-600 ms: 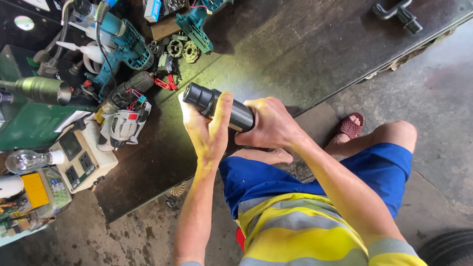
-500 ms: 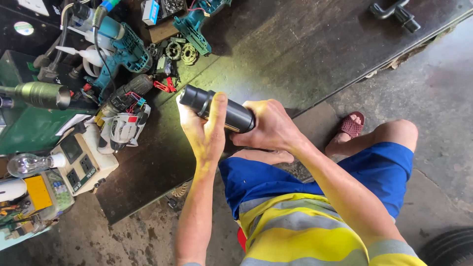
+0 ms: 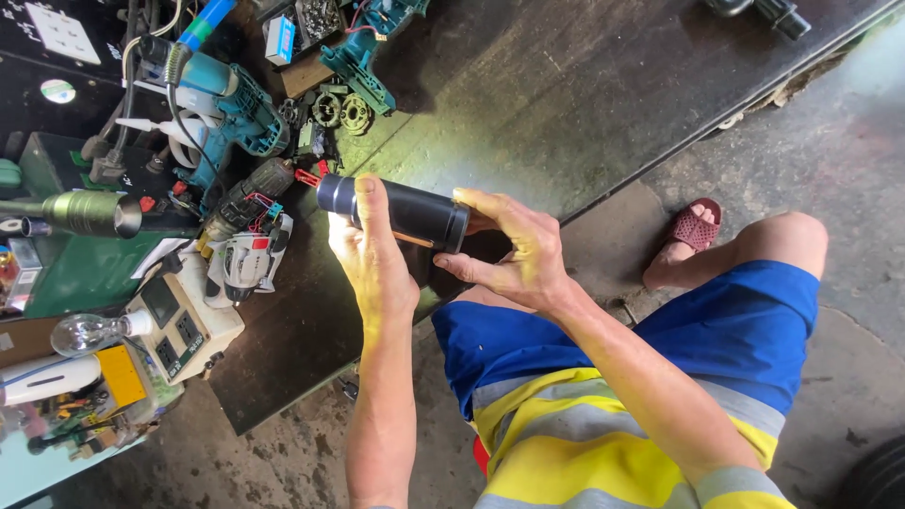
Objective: Disassembling a handheld electronic device using a screwdriver and pliers at a repair bench.
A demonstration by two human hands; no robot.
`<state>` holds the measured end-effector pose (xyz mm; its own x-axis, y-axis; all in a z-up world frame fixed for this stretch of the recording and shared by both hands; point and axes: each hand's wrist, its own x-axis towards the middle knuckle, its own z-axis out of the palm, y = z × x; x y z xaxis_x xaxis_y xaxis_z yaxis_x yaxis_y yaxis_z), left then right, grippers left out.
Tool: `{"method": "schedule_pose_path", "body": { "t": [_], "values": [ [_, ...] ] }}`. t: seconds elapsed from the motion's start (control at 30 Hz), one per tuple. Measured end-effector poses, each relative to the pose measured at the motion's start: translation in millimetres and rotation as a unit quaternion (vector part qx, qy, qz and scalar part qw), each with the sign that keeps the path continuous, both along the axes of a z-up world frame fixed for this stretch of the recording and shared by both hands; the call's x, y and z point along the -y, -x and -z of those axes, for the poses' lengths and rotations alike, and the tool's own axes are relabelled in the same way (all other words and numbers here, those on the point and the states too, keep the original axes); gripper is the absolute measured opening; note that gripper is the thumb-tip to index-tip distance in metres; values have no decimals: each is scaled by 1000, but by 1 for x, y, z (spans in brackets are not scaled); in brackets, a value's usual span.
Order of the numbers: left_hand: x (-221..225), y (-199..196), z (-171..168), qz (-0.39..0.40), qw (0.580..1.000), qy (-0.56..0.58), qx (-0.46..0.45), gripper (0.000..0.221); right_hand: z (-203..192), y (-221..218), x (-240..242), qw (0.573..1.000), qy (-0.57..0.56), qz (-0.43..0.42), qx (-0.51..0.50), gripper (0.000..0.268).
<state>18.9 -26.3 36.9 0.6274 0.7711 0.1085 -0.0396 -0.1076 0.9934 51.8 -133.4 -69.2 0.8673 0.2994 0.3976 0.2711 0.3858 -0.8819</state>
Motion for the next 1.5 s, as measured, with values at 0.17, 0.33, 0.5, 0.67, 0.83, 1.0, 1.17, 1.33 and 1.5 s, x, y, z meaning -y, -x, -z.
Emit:
{"method": "schedule_pose_path", "body": {
  "t": [0.17,0.33,0.5,0.67,0.83,1.0,1.17,1.33,1.5],
  "values": [
    [-1,-2,6,-1,1000,16,7,31,0,1,2,1000,-13,10,0,60],
    [7,-4,2,-10,1000,21,9,31,-4,-1,5,999,-33,25,16,57],
    [10,-2,4,-34,999,13,19,30,-1,-2,7,998,-56,14,34,55],
    [14,-1,1,-45,999,12,24,29,2,-1,7,996,-77,8,35,56],
    [-2,4,17,-62,997,10,49,29,-1,-1,7,997,-66,12,46,56],
    [-13,5,22,-55,998,2,39,31,-3,-5,8,998,-43,-5,48,57],
    [-13,6,21,-33,996,61,49,32,-5,0,8,996,-81,-28,2,58],
    [-2,9,19,-31,992,103,70,34,-2,15,4,990,-127,-37,-40,60],
    [-7,23,24,-26,981,171,91,37,-6,30,0,985,-162,-40,-53,63]
  ]
}}
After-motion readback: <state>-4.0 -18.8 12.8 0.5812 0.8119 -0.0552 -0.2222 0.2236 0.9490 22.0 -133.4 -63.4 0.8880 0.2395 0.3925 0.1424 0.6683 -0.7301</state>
